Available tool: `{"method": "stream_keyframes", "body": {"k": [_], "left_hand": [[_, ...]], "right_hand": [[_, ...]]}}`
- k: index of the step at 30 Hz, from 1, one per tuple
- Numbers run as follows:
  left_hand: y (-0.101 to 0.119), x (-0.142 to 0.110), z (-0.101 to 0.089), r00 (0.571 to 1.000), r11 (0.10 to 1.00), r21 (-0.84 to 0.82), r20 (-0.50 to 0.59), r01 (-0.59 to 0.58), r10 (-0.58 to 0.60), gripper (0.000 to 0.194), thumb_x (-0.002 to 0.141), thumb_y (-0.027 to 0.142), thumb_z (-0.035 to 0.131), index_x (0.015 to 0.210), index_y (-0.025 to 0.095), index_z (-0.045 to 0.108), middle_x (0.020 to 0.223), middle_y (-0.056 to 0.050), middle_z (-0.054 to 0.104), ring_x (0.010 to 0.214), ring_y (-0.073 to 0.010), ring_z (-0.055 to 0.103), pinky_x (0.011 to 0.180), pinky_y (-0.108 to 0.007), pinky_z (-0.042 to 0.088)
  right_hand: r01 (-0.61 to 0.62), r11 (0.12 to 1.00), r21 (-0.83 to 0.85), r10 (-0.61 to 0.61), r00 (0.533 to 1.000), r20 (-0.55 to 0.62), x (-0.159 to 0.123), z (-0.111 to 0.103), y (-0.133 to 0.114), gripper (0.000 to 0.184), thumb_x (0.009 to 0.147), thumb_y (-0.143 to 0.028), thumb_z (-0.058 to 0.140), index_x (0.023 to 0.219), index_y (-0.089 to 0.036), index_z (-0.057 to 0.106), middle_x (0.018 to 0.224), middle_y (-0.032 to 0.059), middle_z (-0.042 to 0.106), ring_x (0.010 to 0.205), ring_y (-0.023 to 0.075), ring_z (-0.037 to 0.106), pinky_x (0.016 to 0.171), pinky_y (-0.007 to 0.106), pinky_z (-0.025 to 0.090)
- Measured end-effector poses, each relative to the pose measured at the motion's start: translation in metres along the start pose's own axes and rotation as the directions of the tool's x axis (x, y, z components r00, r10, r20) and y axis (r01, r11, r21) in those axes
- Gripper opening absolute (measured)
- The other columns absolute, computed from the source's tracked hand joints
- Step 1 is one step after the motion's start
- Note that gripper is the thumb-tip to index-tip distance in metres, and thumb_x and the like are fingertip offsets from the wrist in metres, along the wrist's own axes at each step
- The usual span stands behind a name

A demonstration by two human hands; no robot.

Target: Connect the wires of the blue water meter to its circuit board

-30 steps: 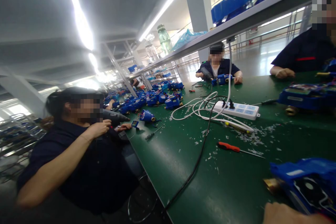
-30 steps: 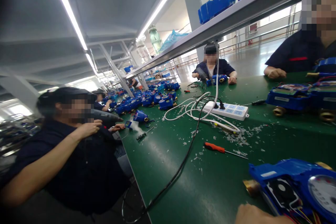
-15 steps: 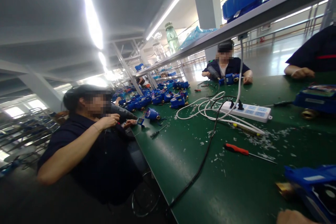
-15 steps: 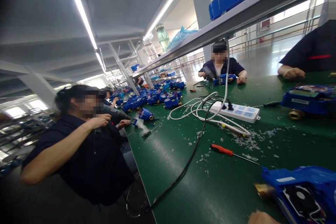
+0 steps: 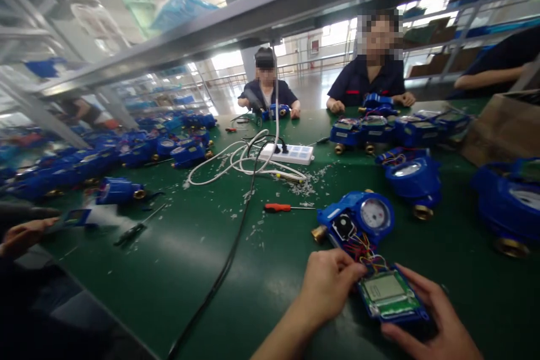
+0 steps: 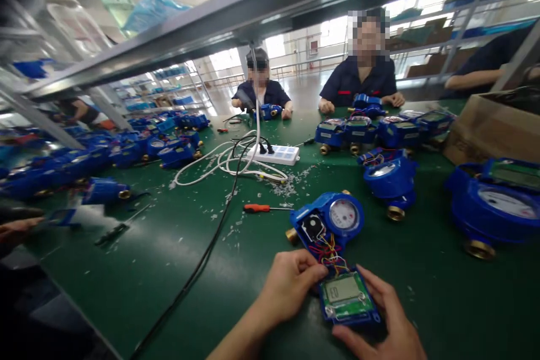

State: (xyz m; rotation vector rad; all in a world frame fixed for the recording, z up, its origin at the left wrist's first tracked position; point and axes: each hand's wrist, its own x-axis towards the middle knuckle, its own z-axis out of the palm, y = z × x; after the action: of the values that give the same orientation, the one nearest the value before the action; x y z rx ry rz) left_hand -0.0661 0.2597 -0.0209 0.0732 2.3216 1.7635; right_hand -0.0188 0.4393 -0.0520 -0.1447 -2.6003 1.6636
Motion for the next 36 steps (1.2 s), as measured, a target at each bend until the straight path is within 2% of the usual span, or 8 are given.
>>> {"method": "stream_keyframes", "body": {"k": [3,8,14,21,29,32,36], "left_hand": [[0.0,0.002,0.0,0.996,0.992,-0.111,0.066,0.061,-0.054,0.029,0.074,0.041,0.056,0.07,0.013,0.061,0.06,-0.002,0.059,0.054,-0.0127,0.054,0.05,-0.022,0.039],[0.002,0.003,-0.003,0.991,0.995,-0.079,0.126,0.055,-0.044,0.033,0.077,0.044,0.052,0.068,0.013,0.059,0.059,-0.001,0.058,0.054,-0.0116,0.052,0.05,-0.022,0.037],[0.003,0.003,-0.004,0.994,0.996,0.094,0.106,0.008,-0.018,0.031,0.079,0.04,0.051,0.063,0.014,0.056,0.056,0.002,0.053,0.052,-0.0092,0.043,0.048,-0.021,0.028],[-0.001,0.006,-0.001,0.993,0.995,0.103,0.117,0.014,-0.026,0.032,0.08,0.041,0.048,0.064,0.014,0.054,0.056,0.002,0.052,0.053,-0.0102,0.044,0.049,-0.021,0.029],[0.003,0.003,-0.006,0.98,0.983,0.182,0.201,-0.026,-0.012,0.032,0.085,0.039,0.04,0.07,0.016,0.055,0.061,0.001,0.053,0.057,-0.0119,0.048,0.051,-0.022,0.031],[0.003,0.003,-0.008,0.979,0.965,0.252,0.201,-0.078,0.026,0.032,0.086,0.039,0.038,0.069,0.016,0.053,0.061,0.002,0.05,0.056,-0.0111,0.043,0.051,-0.022,0.029],[0.004,0.003,-0.009,0.974,0.941,0.315,0.22,-0.127,0.058,0.031,0.086,0.038,0.037,0.069,0.017,0.053,0.062,0.003,0.049,0.057,-0.0108,0.04,0.052,-0.022,0.027]], "right_hand": [[-0.06,0.987,0.15,0.051,0.997,0.065,0.003,0.001,-0.011,0.078,0.054,-0.049,0.074,0.117,-0.023,0.036,0.112,0.0123,0.058,0.104,0.0291,0.055,0.084,0.036,0.049],[-0.095,0.97,0.223,0.046,0.975,0.216,0.006,-0.002,-0.008,0.084,0.049,-0.043,0.079,0.112,-0.023,0.027,0.107,0.0103,0.057,0.1,0.0259,0.056,0.084,0.032,0.048],[-0.083,0.977,0.194,0.04,0.976,0.213,0.004,0.003,-0.007,0.086,0.046,-0.044,0.081,0.109,-0.024,0.025,0.107,0.0092,0.053,0.101,0.0264,0.054,0.087,0.036,0.043],[-0.028,0.99,0.138,-0.004,0.973,0.229,0.003,0.004,-0.003,0.083,0.051,-0.043,0.079,0.109,-0.024,0.023,0.107,0.0099,0.052,0.1,0.0257,0.054,0.087,0.038,0.042],[-0.031,0.996,0.081,0.01,0.97,0.242,0.003,0.002,-0.009,0.083,0.052,-0.042,0.079,0.111,-0.023,0.024,0.105,0.0084,0.053,0.098,0.025,0.054,0.086,0.038,0.042],[0.052,0.995,0.085,-0.072,0.966,0.25,0.004,-0.004,-0.01,0.073,0.058,-0.046,0.073,0.111,-0.022,0.029,0.102,0.0073,0.051,0.095,0.0243,0.052,0.083,0.036,0.041],[0.201,0.978,0.062,-0.21,0.954,0.212,0.009,-0.012,-0.014,0.039,0.075,-0.048,0.055,0.099,-0.021,0.041,0.098,0.0056,0.048,0.088,0.0209,0.048,0.078,0.033,0.04]]}}
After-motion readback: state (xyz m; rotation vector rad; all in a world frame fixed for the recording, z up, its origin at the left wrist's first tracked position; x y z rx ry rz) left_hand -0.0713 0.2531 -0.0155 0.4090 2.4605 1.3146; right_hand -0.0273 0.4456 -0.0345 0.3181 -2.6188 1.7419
